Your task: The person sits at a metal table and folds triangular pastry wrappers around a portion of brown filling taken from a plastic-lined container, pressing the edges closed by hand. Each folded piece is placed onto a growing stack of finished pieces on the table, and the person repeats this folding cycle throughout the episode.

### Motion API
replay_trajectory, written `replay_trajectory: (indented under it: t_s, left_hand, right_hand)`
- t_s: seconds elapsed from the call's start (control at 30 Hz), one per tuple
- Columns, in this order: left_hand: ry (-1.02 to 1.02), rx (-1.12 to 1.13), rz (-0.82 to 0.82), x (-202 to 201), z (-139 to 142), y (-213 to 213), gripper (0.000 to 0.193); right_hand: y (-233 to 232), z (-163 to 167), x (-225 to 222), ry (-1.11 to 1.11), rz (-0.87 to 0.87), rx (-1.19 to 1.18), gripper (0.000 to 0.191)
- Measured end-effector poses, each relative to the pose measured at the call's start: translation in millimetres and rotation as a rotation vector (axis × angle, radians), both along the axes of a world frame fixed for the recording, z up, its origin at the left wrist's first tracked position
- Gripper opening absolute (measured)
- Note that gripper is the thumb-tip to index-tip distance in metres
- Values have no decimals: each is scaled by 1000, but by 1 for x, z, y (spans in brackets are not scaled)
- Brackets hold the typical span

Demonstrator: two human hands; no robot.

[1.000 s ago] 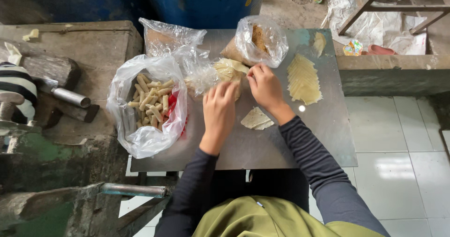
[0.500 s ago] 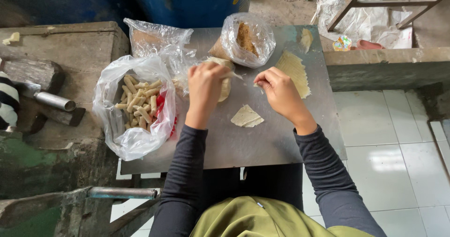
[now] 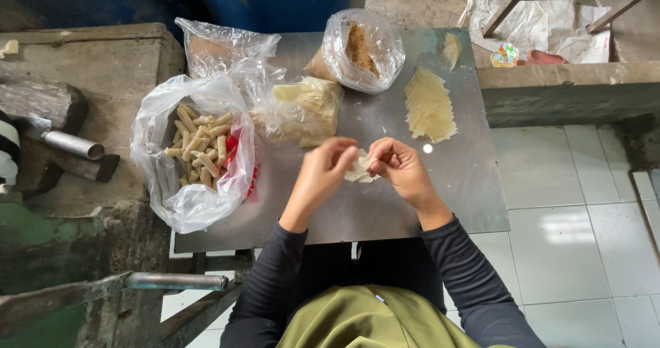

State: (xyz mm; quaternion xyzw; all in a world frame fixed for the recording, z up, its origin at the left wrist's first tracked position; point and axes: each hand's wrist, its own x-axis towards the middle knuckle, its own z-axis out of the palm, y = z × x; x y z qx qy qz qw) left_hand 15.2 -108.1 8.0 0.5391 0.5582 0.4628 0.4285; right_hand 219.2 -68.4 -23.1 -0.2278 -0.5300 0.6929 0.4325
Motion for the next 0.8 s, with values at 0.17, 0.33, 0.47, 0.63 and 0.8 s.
replay_trajectory:
  t_s: [0.17,0.33,0.47,0.63,0.8]
  left_hand:
    - [-391,-174,-135,5,-29,-5,27]
    - [-197,-93,84,17,-31,-14,23]
    - [105,-106,162,23,-26,-21,21]
    - [508,41,269,31,-28,-26,17]
    - [599,100,285,34,-37,-27,17]
  right_hand:
    - [-3,3,11,-71,104,-39,12]
    - [-5,-1,10,-189,21,-149,16]
    - [-5,-3,-1,-436,-125,-39,12]
    - [-12,7,-12,-849,-318,296,10]
    - [-17,18,-20,-978,-371,550,7]
